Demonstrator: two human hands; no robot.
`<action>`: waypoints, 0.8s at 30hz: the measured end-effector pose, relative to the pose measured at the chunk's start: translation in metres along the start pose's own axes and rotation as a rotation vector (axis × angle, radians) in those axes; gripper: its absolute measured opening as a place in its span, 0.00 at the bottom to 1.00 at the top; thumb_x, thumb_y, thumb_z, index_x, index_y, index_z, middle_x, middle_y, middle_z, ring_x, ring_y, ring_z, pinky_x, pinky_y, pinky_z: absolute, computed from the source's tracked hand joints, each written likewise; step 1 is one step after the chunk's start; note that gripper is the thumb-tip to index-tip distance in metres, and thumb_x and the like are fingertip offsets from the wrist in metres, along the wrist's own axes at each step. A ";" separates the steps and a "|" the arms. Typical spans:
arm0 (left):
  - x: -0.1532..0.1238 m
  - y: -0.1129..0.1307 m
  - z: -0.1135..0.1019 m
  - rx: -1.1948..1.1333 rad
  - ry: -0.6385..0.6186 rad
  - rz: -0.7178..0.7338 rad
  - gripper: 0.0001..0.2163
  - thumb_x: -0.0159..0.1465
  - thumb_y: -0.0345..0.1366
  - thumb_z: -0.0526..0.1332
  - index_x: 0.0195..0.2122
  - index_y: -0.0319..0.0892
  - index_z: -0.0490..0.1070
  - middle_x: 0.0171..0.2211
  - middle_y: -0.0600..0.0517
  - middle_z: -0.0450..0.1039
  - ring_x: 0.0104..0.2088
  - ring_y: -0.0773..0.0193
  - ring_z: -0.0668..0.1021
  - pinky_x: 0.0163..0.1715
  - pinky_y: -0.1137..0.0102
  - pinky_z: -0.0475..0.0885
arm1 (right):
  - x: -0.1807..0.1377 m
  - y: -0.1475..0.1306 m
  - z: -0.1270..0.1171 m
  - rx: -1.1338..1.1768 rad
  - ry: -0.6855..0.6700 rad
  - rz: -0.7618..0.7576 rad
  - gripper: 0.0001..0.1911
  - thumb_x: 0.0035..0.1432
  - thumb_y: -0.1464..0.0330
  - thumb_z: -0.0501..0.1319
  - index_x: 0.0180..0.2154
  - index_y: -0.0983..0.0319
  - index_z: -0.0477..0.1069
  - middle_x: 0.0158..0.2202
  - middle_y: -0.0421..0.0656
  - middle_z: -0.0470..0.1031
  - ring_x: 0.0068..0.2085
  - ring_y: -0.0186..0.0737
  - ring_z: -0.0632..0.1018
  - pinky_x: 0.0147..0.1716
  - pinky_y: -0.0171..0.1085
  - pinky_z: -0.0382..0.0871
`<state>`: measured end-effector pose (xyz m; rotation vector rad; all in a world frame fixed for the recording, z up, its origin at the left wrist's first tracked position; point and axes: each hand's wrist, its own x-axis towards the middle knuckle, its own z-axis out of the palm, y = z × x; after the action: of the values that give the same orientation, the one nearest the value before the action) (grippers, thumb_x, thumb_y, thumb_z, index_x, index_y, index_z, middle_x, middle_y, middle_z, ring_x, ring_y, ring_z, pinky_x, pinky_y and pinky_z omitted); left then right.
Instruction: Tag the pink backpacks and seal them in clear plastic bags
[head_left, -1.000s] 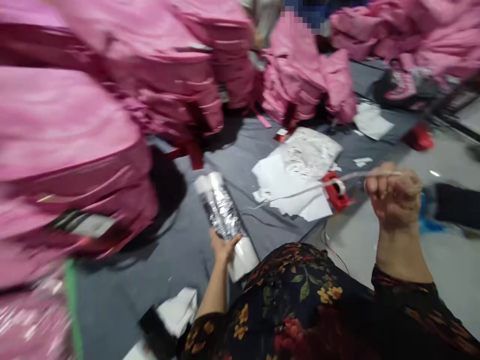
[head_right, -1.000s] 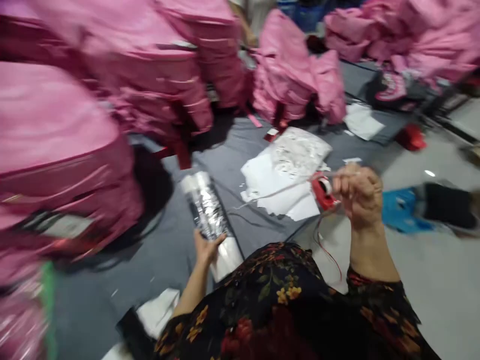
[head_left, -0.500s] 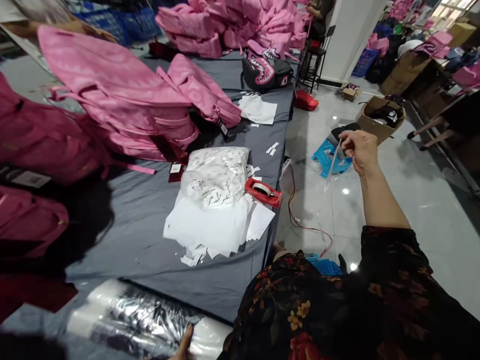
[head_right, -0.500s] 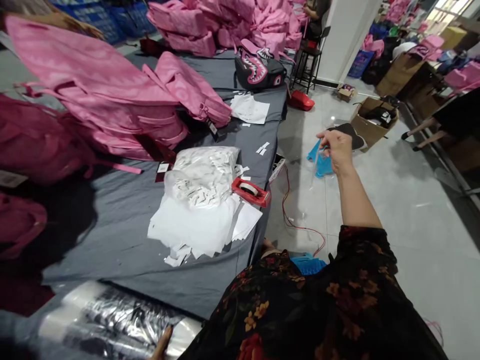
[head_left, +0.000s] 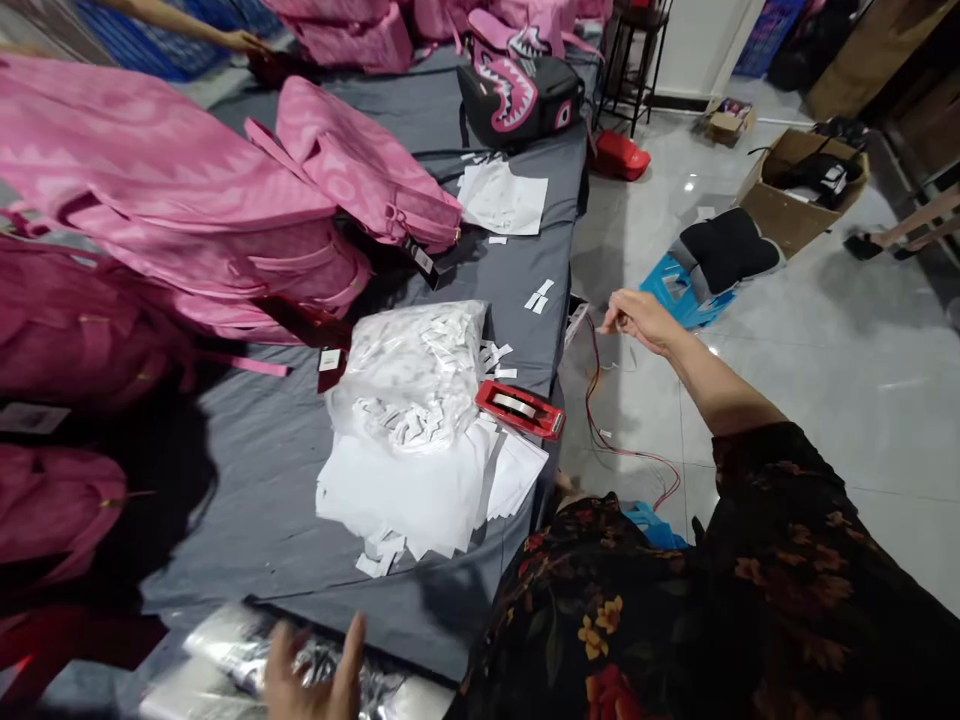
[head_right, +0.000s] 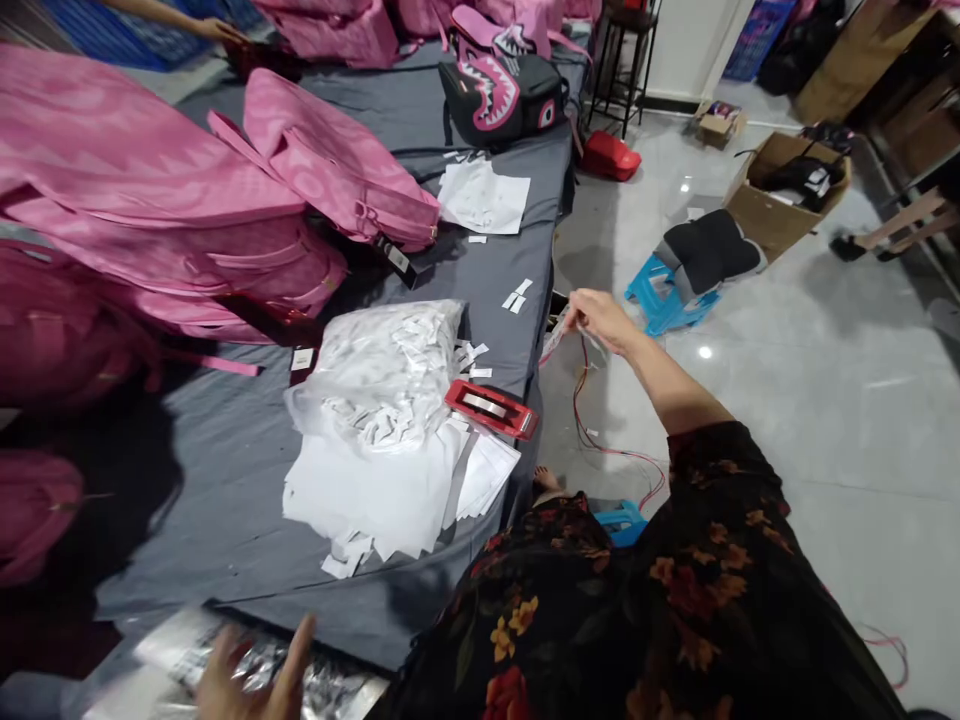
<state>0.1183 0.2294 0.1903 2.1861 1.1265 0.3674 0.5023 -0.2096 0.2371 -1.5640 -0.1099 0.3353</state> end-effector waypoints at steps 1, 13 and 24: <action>0.004 0.031 0.019 -0.077 -0.064 0.064 0.33 0.51 0.58 0.69 0.56 0.50 0.71 0.41 0.49 0.77 0.37 0.51 0.79 0.33 0.57 0.77 | -0.004 -0.010 0.015 0.059 -0.086 -0.025 0.25 0.60 0.48 0.66 0.27 0.61 0.66 0.26 0.41 0.76 0.29 0.38 0.80 0.36 0.38 0.76; -0.040 0.279 0.225 -0.364 -1.307 0.744 0.18 0.67 0.52 0.61 0.30 0.41 0.72 0.34 0.50 0.69 0.36 0.64 0.72 0.41 0.68 0.70 | -0.040 -0.067 -0.033 -0.217 0.366 -0.406 0.23 0.67 0.50 0.61 0.28 0.61 0.69 0.25 0.38 0.70 0.27 0.31 0.70 0.29 0.31 0.65; -0.028 0.311 0.227 -0.962 -1.338 -0.139 0.19 0.68 0.50 0.62 0.29 0.43 0.60 0.22 0.58 0.61 0.18 0.74 0.61 0.17 0.79 0.57 | -0.101 0.073 0.075 0.227 -0.358 0.191 0.31 0.58 0.40 0.62 0.33 0.64 0.75 0.28 0.40 0.73 0.28 0.30 0.67 0.25 0.30 0.60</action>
<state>0.4119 -0.0195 0.2242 1.0212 0.1918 -0.5014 0.3752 -0.1672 0.1799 -1.2800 -0.1940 0.7525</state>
